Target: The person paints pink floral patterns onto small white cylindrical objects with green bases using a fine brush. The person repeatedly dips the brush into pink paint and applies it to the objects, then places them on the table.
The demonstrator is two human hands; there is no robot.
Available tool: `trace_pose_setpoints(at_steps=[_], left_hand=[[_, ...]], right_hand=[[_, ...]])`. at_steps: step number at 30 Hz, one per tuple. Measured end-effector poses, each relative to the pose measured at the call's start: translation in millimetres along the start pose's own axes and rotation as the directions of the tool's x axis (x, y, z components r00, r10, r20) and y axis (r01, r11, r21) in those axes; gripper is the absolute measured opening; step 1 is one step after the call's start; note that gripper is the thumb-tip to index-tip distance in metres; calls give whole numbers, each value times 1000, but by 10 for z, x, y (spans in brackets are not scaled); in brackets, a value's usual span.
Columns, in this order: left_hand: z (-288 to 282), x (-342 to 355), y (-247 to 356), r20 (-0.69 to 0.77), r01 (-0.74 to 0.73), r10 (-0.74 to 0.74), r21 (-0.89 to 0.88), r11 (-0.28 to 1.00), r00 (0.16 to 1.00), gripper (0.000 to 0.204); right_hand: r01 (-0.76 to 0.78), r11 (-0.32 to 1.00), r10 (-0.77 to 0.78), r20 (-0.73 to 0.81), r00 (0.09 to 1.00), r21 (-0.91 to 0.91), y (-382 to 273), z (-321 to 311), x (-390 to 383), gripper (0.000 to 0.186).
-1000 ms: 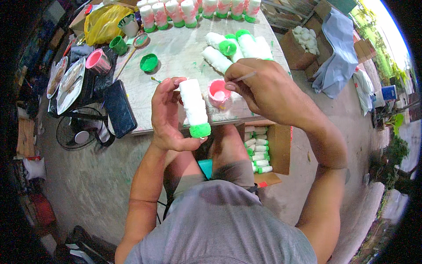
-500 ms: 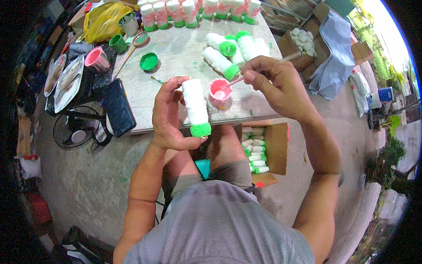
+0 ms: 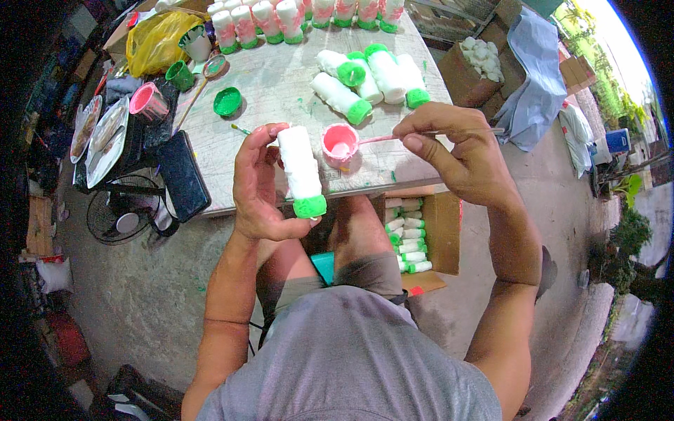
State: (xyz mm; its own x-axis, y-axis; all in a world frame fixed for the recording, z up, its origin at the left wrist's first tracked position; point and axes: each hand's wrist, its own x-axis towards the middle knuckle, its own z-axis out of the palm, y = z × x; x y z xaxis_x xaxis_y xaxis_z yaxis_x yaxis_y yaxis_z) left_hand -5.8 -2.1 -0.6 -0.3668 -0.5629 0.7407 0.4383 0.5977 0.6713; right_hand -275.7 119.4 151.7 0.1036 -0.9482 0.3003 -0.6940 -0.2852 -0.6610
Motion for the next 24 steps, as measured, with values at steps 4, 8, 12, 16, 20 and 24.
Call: trace_pose_setpoints(at_steps=[4,8,12,16,20,24], left_hand=[[10,-3,-3,17,16,-16,2,1000,1000,125],[-21,-24,-10,32,-16,13,116,993,999,127],[1,-39,-22,41,-72,68,112,991,997,128],[20,20,81,65,-136,129,121,983,990,129],[54,6,209,65,-171,159,252,953,985,129],[118,16,350,62,-141,129,250,958,990,128]], right_hand=[[-174,934,224,-133,966,312,102,125,-82,22],[-152,887,267,-216,939,435,335,229,-141,26],[-48,715,342,-288,895,697,259,377,-244,24],[161,687,256,-444,859,708,-63,771,-430,26],[307,831,30,-588,809,464,-167,997,-505,27],[394,827,-45,-651,758,401,-204,1173,-533,19]])
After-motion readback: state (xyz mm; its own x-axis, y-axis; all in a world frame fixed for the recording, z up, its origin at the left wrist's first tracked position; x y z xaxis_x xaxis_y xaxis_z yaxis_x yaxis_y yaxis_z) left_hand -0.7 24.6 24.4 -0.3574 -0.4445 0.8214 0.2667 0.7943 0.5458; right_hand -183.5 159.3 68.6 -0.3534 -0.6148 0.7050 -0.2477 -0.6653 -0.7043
